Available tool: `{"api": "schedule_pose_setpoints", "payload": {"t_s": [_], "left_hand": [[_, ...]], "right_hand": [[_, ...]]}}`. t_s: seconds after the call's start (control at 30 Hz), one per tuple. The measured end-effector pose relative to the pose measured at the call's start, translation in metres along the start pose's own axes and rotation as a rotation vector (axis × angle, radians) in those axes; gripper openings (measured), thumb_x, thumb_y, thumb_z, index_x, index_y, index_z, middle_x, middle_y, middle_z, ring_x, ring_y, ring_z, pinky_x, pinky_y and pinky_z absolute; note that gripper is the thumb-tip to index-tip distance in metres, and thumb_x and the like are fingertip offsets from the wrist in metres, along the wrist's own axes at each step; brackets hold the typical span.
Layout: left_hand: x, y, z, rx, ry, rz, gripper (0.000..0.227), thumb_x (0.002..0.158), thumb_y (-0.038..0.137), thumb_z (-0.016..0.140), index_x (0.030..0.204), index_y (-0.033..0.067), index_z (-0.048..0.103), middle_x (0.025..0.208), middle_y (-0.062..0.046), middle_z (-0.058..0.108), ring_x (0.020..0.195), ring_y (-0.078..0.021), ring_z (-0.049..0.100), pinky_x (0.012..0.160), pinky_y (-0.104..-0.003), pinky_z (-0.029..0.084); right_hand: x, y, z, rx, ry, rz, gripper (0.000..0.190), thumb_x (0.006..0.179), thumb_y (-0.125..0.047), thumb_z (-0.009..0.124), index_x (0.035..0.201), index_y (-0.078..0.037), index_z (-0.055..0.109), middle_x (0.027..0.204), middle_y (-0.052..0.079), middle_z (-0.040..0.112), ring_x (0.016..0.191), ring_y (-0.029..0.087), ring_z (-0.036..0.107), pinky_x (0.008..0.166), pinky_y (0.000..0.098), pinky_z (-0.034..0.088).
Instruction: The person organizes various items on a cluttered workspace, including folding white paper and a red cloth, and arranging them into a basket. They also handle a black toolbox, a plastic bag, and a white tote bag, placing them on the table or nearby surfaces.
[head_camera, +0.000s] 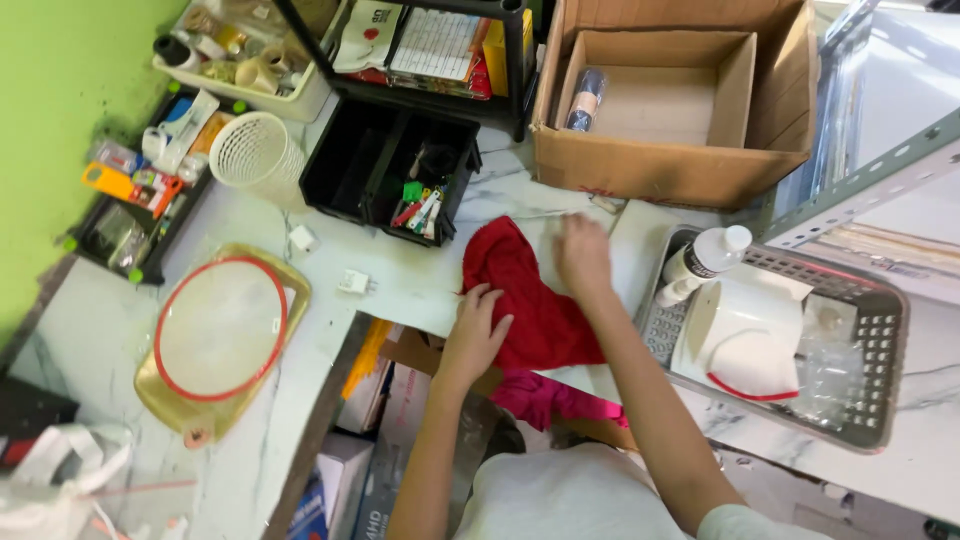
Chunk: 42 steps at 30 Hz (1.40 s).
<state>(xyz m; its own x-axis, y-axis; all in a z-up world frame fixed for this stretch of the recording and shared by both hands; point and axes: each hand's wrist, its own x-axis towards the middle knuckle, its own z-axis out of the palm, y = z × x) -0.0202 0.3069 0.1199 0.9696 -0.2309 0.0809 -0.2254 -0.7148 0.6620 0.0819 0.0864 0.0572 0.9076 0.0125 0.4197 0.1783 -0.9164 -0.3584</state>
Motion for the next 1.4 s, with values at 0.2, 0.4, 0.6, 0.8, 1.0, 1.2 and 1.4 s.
{"api": "schedule_pose_setpoints", "payload": {"t_s": [0.2, 0.4, 0.6, 0.8, 1.0, 1.2, 1.4], "left_hand": [[0.031, -0.023, -0.029, -0.096, -0.047, 0.068, 0.035, 0.098, 0.022, 0.063, 0.128, 0.0045, 0.062, 0.140, -0.014, 0.057, 0.129, -0.0362, 0.053, 0.104, -0.044, 0.046], [0.038, -0.047, -0.064, -0.276, -0.044, 0.075, 0.025, 0.101, 0.017, 0.061, 0.122, 0.0039, 0.068, 0.122, -0.011, 0.070, 0.109, -0.0298, 0.069, 0.093, -0.037, 0.054], [0.054, -0.067, -0.096, -0.715, -0.011, 0.014, 0.037, 0.099, 0.010, 0.064, 0.135, 0.0038, 0.060, 0.118, -0.009, 0.073, 0.098, -0.0148, 0.072, 0.084, -0.030, 0.059], [0.088, -0.103, -0.091, -0.722, 0.166, 0.004, 0.040, 0.094, 0.005, 0.070, 0.133, 0.0020, 0.061, 0.112, -0.010, 0.074, 0.097, -0.0134, 0.072, 0.082, -0.027, 0.061], [0.174, -0.133, -0.079, -0.335, 0.241, 0.126, 0.034, 0.090, 0.008, 0.075, 0.122, 0.0005, 0.067, 0.108, -0.017, 0.071, 0.091, -0.0260, 0.074, 0.076, -0.035, 0.061], [0.253, -0.134, -0.025, -0.012, 0.181, 0.128, 0.033, 0.085, 0.007, 0.076, 0.116, -0.0007, 0.067, 0.109, -0.023, 0.065, 0.093, -0.0429, 0.068, 0.076, -0.048, 0.057], [0.279, -0.161, 0.009, 0.059, 0.226, 0.188, 0.031, 0.090, -0.008, 0.061, 0.120, -0.0002, 0.065, 0.124, -0.024, 0.061, 0.098, -0.0423, 0.068, 0.081, -0.046, 0.059]], "right_hand": [[0.023, 0.054, 0.043, -0.463, 0.015, 0.214, 0.047, 0.087, -0.008, 0.060, 0.133, 0.000, 0.063, 0.126, 0.015, 0.063, 0.115, 0.035, 0.057, 0.097, 0.0520, 0.043], [0.015, -0.006, 0.033, -0.244, -0.103, 0.269, 0.023, 0.088, -0.012, 0.069, 0.110, -0.006, 0.068, 0.114, 0.011, 0.067, 0.114, 0.032, 0.061, 0.093, 0.0461, 0.051], [0.032, -0.155, -0.040, 0.510, 0.063, 0.067, 0.026, 0.098, -0.011, 0.069, 0.121, 0.000, 0.065, 0.106, 0.017, 0.068, 0.093, 0.036, 0.071, 0.082, 0.0420, 0.057], [0.048, -0.226, -0.034, 0.649, -0.019, 0.063, 0.031, 0.097, -0.006, 0.066, 0.128, -0.001, 0.066, 0.115, 0.018, 0.067, 0.098, 0.033, 0.068, 0.084, 0.0391, 0.057], [0.032, -0.215, -0.042, 0.520, -0.019, 0.071, 0.051, 0.093, -0.004, 0.066, 0.142, -0.001, 0.052, 0.133, 0.021, 0.057, 0.113, 0.036, 0.060, 0.098, 0.0412, 0.051], [0.009, -0.199, -0.040, 0.461, -0.025, 0.064, 0.048, 0.092, -0.003, 0.066, 0.139, 0.000, 0.054, 0.135, 0.021, 0.057, 0.127, 0.040, 0.055, 0.106, 0.0438, 0.047], [0.005, -0.196, -0.037, 0.498, -0.106, 0.124, 0.042, 0.092, -0.004, 0.066, 0.133, 0.000, 0.057, 0.135, 0.020, 0.057, 0.126, 0.039, 0.055, 0.104, 0.0428, 0.047]]}}
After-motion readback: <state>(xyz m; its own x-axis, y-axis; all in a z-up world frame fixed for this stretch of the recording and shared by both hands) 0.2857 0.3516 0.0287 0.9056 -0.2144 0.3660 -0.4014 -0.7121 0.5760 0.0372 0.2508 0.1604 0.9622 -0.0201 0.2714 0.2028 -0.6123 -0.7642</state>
